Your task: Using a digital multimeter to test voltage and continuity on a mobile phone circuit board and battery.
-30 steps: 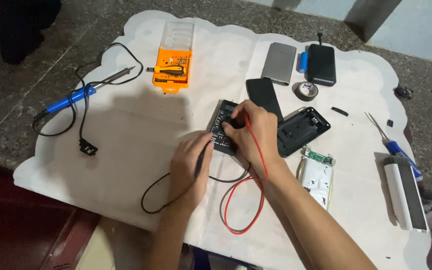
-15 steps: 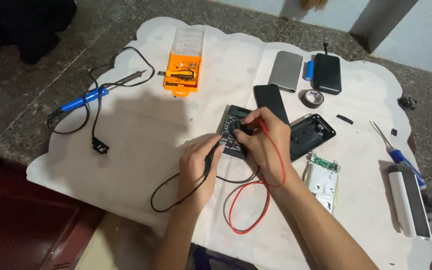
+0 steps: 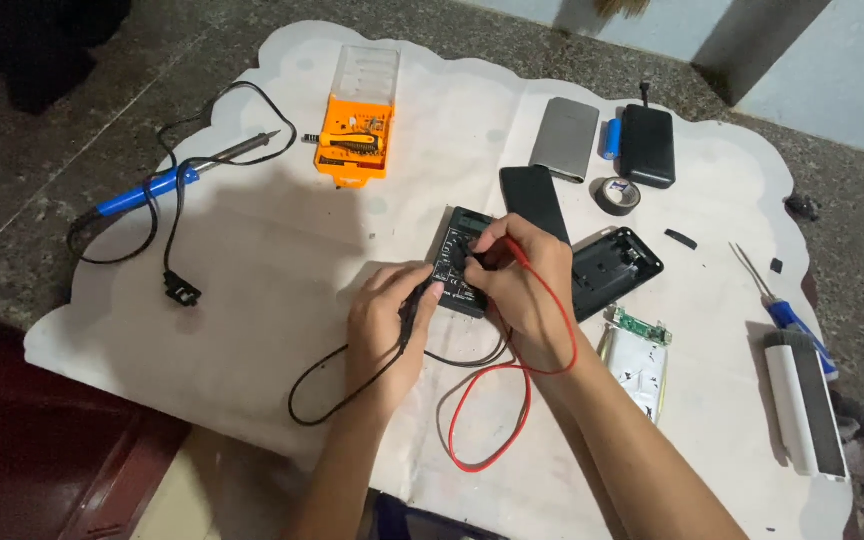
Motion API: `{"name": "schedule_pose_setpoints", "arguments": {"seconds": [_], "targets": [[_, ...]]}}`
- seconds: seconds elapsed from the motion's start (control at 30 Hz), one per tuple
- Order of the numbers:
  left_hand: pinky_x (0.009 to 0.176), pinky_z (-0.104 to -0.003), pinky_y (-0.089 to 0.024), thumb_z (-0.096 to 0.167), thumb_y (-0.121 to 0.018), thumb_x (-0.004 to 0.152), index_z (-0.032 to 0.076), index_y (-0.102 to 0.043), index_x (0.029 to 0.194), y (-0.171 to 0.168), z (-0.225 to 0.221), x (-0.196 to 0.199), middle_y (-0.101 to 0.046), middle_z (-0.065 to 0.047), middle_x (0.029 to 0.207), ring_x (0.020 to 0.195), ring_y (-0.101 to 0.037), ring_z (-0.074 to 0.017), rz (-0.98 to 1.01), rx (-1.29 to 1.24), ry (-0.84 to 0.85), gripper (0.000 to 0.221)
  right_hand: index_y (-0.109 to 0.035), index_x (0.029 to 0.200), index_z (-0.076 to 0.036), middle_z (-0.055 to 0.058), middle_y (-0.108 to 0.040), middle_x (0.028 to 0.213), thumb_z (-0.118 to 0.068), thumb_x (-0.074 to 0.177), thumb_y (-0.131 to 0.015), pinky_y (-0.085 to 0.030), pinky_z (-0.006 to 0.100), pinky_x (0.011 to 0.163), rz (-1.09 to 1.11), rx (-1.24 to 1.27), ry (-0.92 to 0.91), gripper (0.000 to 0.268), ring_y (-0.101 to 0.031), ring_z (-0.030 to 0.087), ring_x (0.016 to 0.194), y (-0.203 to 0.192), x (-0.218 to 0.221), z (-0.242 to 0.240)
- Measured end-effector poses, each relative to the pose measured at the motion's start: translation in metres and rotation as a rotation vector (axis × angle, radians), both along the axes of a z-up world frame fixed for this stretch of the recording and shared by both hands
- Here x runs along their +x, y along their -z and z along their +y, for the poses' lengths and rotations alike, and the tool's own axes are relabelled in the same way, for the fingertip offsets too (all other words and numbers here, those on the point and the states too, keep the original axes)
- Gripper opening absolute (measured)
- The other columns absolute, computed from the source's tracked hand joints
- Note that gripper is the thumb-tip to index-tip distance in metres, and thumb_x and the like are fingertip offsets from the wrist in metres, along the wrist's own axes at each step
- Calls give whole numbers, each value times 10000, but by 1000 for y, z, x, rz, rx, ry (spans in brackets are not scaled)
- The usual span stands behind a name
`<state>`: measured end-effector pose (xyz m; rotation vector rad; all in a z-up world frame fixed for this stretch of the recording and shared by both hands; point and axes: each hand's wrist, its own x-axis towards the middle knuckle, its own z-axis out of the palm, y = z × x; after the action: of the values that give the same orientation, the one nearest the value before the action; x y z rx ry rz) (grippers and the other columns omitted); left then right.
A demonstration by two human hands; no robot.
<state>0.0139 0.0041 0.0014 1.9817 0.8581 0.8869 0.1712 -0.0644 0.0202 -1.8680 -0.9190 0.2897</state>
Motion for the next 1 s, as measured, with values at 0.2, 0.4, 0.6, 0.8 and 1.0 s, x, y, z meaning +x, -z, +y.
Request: {"name": "schedule_pose_setpoints", "arguments": {"seconds": [0.2, 0.4, 0.6, 0.8, 1.0], "targets": [[854, -351, -602, 232, -719, 963, 62, -761, 1165, 0, 1, 1, -730, -139, 1090, 1073, -700, -300, -31, 46, 0, 266, -716, 837, -113, 63, -761, 773, -7, 671, -844, -558, 299, 686, -32, 43, -88, 234, -698, 170, 707, 4, 9, 3], [858, -374, -602, 226, -718, 960, 40, -758, 1163, 2, 0, 0, -721, -172, 1089, 1085, -694, -344, -55, 35, 23, 278, -730, 829, -74, 77, -705, 717, 45, 645, -858, -522, 287, 671, 48, 77, -150, 254, -653, 176, 689, 0, 15, 5], [880, -391, -595, 238, -704, 970, 42, -754, 1183, 6, 1, 0, -718, -167, 1112, 1102, -684, -345, -43, 31, 40, 294, -763, 837, -86, 55, -696, 686, 70, 621, -837, -526, 282, 662, 17, 57, -236, 276, -657, 161, 674, 7, 29, 12], [888, -402, -589, 248, -681, 988, 27, -753, 1197, -8, -3, -1, -726, -198, 1093, 1088, -693, -356, -44, -27, 12, 312, -771, 916, -91, 85, -701, 762, -45, 818, -764, -491, 274, 676, 233, 206, 46, 108, -622, 159, 750, 13, 41, 0], [956, -424, -561, 309, -677, 994, 49, -744, 1194, -1, -4, -1, -727, -187, 1111, 1120, -689, -345, -34, -70, -45, 335, -734, 900, -94, 115, -772, 842, -137, 931, -666, -473, 224, 620, 306, 272, 205, 87, -647, 141, 751, -19, 41, -13]]}}
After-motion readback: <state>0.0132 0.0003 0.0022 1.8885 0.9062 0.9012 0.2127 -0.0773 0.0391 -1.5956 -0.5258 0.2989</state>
